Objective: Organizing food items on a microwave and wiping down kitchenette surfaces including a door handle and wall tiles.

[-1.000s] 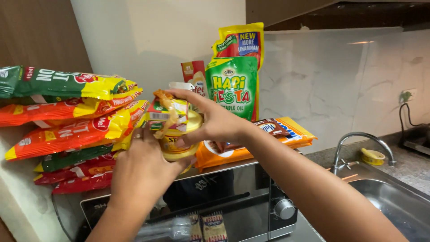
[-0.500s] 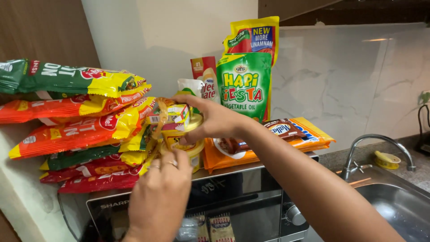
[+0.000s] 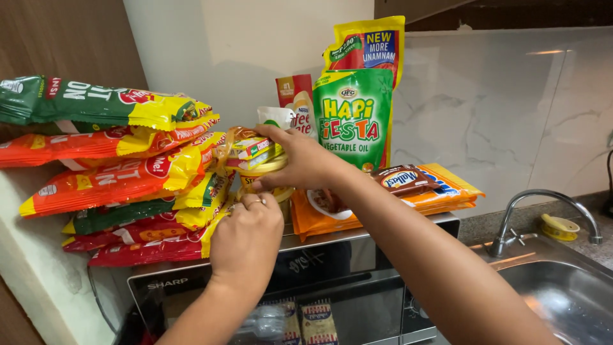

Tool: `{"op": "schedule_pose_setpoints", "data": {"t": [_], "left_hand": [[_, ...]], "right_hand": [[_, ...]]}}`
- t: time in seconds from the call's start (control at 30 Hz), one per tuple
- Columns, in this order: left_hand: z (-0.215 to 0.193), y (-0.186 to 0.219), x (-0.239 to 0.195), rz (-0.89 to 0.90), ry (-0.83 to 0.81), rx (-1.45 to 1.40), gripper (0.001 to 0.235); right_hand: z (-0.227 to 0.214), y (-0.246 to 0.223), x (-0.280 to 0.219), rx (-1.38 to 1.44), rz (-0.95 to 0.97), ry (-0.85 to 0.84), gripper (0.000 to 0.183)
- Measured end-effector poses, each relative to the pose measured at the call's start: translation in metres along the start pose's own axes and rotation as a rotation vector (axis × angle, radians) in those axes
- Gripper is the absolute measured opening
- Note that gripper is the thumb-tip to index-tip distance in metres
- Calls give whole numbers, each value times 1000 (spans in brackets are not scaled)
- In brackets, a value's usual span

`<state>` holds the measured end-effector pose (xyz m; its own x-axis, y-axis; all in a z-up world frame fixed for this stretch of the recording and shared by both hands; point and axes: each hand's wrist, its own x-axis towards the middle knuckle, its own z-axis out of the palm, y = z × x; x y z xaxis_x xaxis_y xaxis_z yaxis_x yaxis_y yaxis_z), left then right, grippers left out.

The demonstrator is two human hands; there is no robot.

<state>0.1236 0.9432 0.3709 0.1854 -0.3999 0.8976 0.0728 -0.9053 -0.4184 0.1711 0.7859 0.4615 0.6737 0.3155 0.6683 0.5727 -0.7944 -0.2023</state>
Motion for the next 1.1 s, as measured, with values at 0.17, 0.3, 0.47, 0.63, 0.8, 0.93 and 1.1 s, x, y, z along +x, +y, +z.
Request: {"op": "schedule_pose_setpoints", "data": {"t": [0.17,0.3,0.47,0.63,0.8,0.93,1.1], "left_hand": [[11,2,4,-18,-12,10,15],[15,-1,6,12,28,3,13],[32,4,4,18,-26,-22,15],[14,7,11,13,-10,-86,15],[-16,11,19,57,73,-218,15],[-60,10,1,192,-111,-359,6],[-108,33,-42,236,59,-374,7]], "right_hand": [[5,-3,2,-80,70,21,105],[-11,-8,-2,14,119,-105,104],[-32,-17,-15,-32,127,-116,98],[-51,-25,-34,-104,117,-84,87],[-54,-18,-59,-266,48,4,76],[-50,-50,-120,-539,-80,255,48],[-62,-86,-206,-671,-274,364,40]]}}
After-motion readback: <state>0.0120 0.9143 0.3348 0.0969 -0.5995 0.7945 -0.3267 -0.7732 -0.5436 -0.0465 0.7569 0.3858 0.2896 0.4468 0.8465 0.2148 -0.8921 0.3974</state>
